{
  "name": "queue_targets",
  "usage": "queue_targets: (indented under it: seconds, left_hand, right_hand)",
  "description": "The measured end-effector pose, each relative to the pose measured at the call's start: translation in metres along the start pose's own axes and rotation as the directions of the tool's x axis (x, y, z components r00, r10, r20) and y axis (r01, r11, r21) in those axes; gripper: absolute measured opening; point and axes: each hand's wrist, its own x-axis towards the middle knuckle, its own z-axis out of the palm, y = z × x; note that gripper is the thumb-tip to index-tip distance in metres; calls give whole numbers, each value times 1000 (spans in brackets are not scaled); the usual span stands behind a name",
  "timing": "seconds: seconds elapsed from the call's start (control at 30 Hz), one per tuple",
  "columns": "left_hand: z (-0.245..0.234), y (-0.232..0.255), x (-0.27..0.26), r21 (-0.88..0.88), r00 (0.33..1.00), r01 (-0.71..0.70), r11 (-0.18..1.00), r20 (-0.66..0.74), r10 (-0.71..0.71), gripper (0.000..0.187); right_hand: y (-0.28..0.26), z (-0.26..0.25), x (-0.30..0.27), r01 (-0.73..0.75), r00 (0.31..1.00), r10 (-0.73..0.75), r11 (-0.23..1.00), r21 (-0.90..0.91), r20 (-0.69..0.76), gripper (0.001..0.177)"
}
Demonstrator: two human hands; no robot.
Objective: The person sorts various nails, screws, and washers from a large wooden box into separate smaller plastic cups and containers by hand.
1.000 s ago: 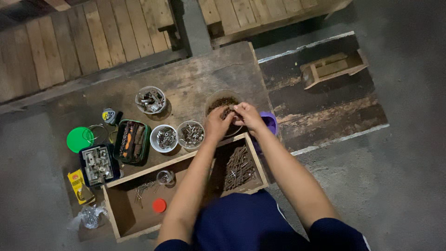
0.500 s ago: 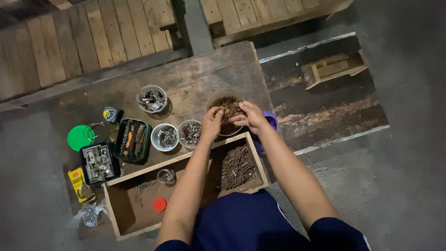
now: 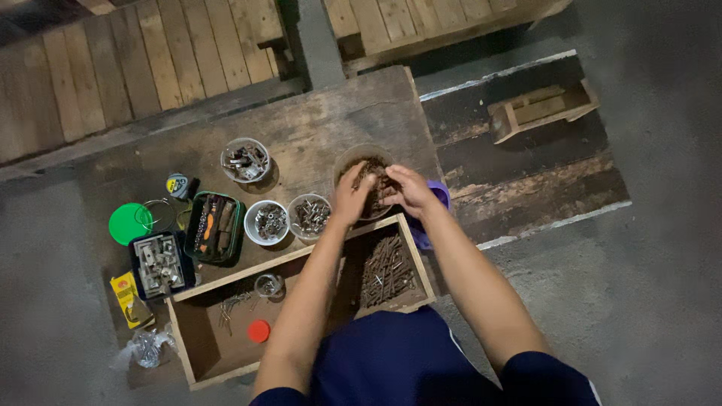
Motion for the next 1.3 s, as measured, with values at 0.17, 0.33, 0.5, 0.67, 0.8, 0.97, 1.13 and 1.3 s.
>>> queue_targets:
  seconds: [0.17, 0.33, 0.5, 0.67, 0.8, 0.97, 1.13, 1.3]
  left_hand:
    - [-5, 21, 0, -30, 985, 23, 999, 173, -17, 51]
    - [-7, 10, -2, -16, 988, 111, 994, 114, -108, 26]
    - [-5, -4, -4, 128, 996, 82, 988, 20, -86, 25]
    - [-6, -4, -7, 177, 988, -79, 981, -114, 100, 26]
    - [-4, 20, -7, 20, 999, 39, 999, -37, -39, 26]
    - [-3, 24, -5, 108, 995, 18, 994, 97, -28, 25]
    - [-8, 18, -7, 275, 999, 35, 961, 18, -42, 22]
    - [-22, 21, -19, 329, 995, -87, 940, -10, 95, 21]
  right_hand:
    - [3, 1, 3, 40, 997, -40, 999, 0, 61, 25]
    - [2, 3, 4, -1, 1000, 0, 998, -65, -20, 28]
    - [5, -1, 11, 3, 993, 21, 981, 192, -120, 27]
    - [4, -4, 6, 30, 997, -18, 985, 169, -72, 25]
    - [8, -2, 7, 9, 1000, -6, 991, 137, -25, 24]
    - [19, -2, 14, 36, 999, -31, 989, 145, -31, 21]
    - [14, 1, 9, 124, 988, -114, 988, 90, -105, 18]
    - [2, -5, -17, 162, 977, -170, 985, -67, -129, 17]
